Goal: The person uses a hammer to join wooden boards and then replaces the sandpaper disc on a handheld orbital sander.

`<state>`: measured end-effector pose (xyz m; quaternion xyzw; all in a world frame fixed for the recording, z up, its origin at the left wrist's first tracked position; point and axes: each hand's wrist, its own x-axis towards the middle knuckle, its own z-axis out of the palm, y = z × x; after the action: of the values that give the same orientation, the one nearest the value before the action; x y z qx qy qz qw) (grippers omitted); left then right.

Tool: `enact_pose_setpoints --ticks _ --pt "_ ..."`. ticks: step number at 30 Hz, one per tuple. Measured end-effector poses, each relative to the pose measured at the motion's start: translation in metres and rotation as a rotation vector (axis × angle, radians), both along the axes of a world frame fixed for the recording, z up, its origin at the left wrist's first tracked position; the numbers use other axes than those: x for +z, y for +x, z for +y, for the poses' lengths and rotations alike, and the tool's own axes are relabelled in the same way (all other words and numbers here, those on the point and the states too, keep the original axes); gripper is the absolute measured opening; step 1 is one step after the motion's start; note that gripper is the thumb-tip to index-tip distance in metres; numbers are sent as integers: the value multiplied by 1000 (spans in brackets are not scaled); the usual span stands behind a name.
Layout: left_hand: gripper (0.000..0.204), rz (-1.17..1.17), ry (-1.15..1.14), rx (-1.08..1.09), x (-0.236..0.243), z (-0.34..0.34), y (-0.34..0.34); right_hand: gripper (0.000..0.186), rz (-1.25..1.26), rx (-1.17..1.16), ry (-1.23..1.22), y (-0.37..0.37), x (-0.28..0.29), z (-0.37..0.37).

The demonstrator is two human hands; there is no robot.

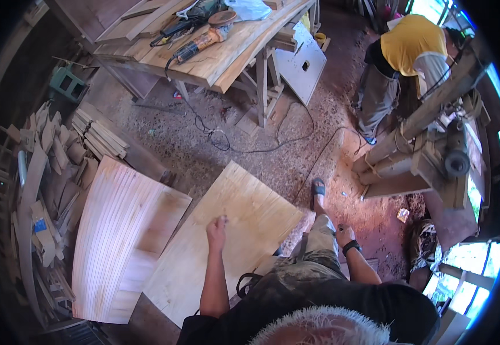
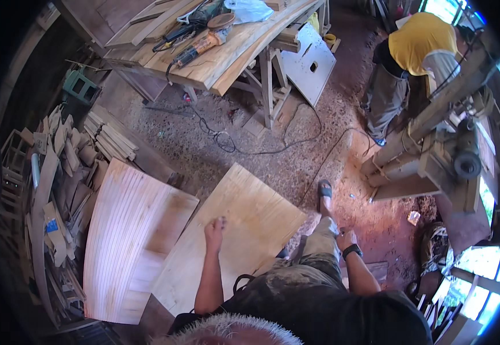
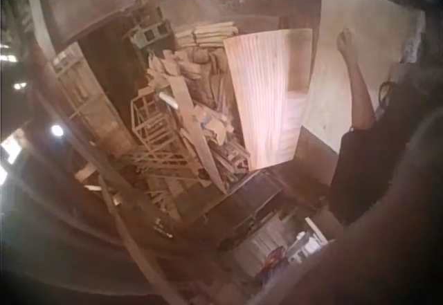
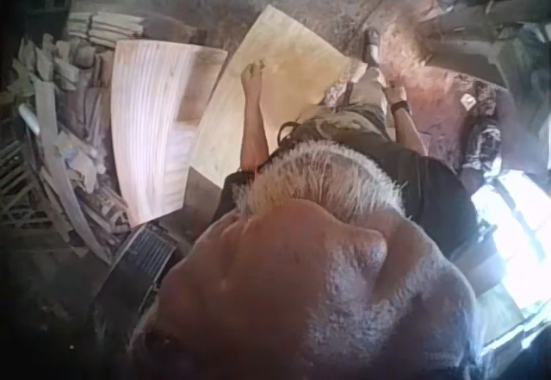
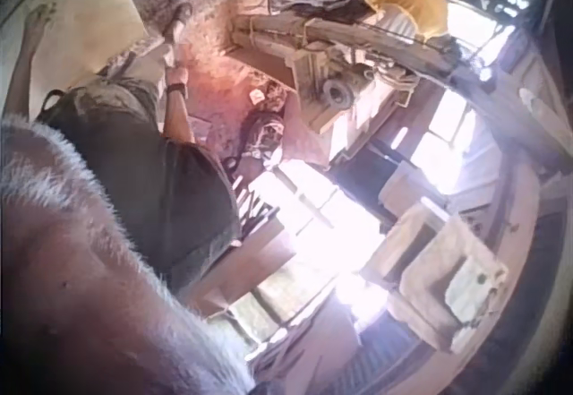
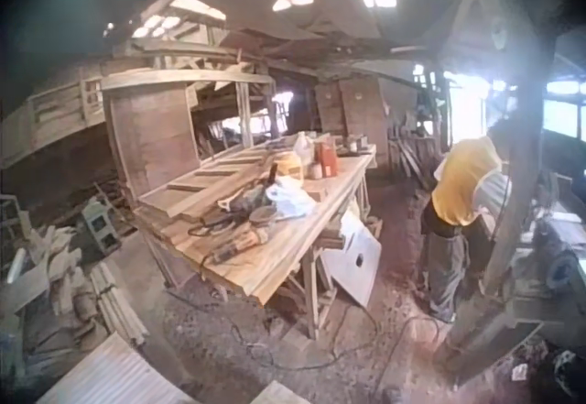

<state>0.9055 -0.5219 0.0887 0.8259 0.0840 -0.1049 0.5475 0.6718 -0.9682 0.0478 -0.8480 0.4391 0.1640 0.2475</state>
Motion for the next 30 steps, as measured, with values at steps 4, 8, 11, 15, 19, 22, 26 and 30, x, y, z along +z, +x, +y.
enact_pose_setpoints --ticks 4,8,11,15,19,22,26,30 --pt "30 -254 65 9 82 -63 123 35 -96 153 228 82 -52 -73" --pt "24 -575 105 22 165 -142 248 36 16 422 260 193 -86 -162" --pt "23 -691 259 -20 203 -191 334 26 -124 168 437 259 -82 -210" --pt "27 -542 423 63 218 -231 420 27 -163 117 586 304 -60 -263" --pt "29 -572 747 244 202 -260 451 29 -36 174 518 310 -53 -297" --pt "28 -633 836 338 192 -268 452 31 93 180 512 307 -45 -311" --pt "28 -650 865 354 194 -271 457 32 -78 448 400 346 -29 -308" --pt "25 -545 815 397 195 -275 458 36 -222 657 245 452 -3 -288"
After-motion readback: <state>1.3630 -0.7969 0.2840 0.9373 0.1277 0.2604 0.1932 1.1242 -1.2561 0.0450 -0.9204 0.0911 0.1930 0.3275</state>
